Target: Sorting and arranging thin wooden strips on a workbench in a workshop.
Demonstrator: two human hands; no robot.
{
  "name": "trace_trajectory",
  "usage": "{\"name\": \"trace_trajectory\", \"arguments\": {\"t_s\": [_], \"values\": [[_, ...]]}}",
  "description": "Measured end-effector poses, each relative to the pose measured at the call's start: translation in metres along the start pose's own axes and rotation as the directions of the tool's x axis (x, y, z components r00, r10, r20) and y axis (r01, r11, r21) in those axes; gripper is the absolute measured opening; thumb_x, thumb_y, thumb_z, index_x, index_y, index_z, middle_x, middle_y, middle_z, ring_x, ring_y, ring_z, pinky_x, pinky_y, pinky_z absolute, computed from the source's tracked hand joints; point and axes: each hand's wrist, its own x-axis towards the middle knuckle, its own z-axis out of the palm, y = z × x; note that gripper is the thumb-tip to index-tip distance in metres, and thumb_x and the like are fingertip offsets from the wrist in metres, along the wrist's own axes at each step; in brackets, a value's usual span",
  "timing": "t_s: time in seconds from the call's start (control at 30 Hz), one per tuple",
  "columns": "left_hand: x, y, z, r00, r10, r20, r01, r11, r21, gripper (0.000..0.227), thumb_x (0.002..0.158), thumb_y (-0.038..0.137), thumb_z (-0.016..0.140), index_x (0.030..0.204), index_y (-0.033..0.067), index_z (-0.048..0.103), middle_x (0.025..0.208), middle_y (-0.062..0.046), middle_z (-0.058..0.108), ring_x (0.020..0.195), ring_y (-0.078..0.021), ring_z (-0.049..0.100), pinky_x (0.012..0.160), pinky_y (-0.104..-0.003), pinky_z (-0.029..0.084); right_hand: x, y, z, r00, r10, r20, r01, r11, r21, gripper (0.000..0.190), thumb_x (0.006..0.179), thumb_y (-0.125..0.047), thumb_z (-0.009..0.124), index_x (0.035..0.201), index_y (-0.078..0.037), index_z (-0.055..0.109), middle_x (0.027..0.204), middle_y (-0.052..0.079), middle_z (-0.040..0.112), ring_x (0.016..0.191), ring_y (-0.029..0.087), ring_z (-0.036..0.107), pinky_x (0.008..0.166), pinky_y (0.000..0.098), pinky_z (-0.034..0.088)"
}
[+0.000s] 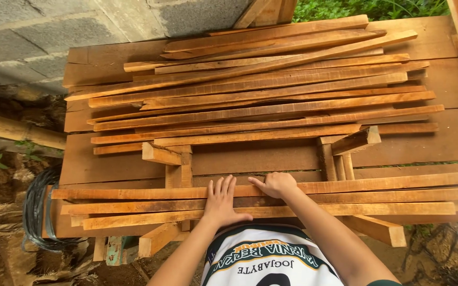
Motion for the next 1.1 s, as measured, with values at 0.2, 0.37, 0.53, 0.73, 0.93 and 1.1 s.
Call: {"name": "trace_trajectory", "arguments": {"t_s": [0.2,0.37,0.53,0.73,0.93,1.1], "values": [[0.030,-0.026,0.084,0.921,0.160,-0.354,-0.092,0.975,0.202,0.138,0.050,0.068,0.085,0.159,0.0126,0.022,0.149,-0.008,0.034,0.140,-0.0319,0.030,0.120,-0.059,0.015,-0.006,-0.005,-0.008,0.991,-0.041,-0.129,0.036,0.998,-0.044,0.097,0.094,-0.079,0.014,0.079,-0.010,0.081,0.090,0.017,0.078,0.098,0.034,0.076,0.092,0.0428,0.054],[0.025,-0.028,0.089,0.905,0.163,-0.393,-0.103,0.980,0.169,0.136,0.048,0.066,0.086,0.158,0.0131,0.025,0.146,-0.008,0.037,0.138,-0.0314,0.032,0.120,-0.059,0.016,-0.006,-0.005,-0.004,0.990,-0.046,-0.134,0.048,0.999,0.007,0.092,0.093,-0.078,0.021,0.079,-0.009,0.080,0.087,0.019,0.077,0.095,0.037,0.075,0.087,0.0444,0.057],[0.025,-0.026,0.083,0.902,0.150,-0.405,-0.094,0.983,0.156,0.136,0.048,0.064,0.088,0.157,0.0149,0.026,0.151,-0.007,0.035,0.143,-0.0311,0.031,0.121,-0.059,0.016,-0.010,0.015,0.018,0.897,-0.201,-0.393,0.224,0.974,0.013,0.068,0.101,-0.067,0.035,0.093,-0.014,0.077,0.082,0.009,0.077,0.082,0.028,0.076,0.077,0.0375,0.057],[0.022,-0.020,0.089,0.898,0.125,-0.422,-0.080,0.989,0.121,0.136,0.047,0.059,0.093,0.157,0.0150,0.026,0.156,-0.007,0.032,0.146,-0.0329,0.027,0.123,-0.059,0.010,-0.020,0.033,0.059,0.712,-0.329,-0.620,0.314,0.939,-0.137,0.045,0.096,-0.059,0.054,0.113,-0.020,0.069,0.101,0.000,0.072,0.106,0.020,0.065,0.097,0.0363,0.043],[-0.002,-0.013,0.042,0.968,0.066,-0.241,-0.087,0.993,-0.080,0.118,0.064,0.057,0.089,0.156,0.0126,0.031,0.159,-0.008,0.034,0.150,-0.0320,0.024,0.125,-0.058,0.007,-0.039,0.075,0.106,0.614,-0.023,-0.789,0.562,0.715,0.416,0.016,0.095,-0.027,0.070,0.104,-0.019,0.080,0.110,-0.003,0.079,0.105,0.021,0.072,0.095,0.0358,0.052],[-0.025,-0.027,0.049,0.872,-0.366,-0.324,-0.102,0.511,-0.853,0.030,0.091,0.029,0.067,0.113,0.0096,0.072,0.111,-0.009,0.080,0.097,-0.0204,0.079,0.086,-0.031,0.068,-0.110,0.109,0.126,0.842,0.474,-0.259,0.224,0.131,0.966,0.043,0.105,-0.020,0.054,0.086,0.011,0.076,0.081,0.022,0.078,0.069,0.026,0.070,0.065,0.0336,0.057]]}}
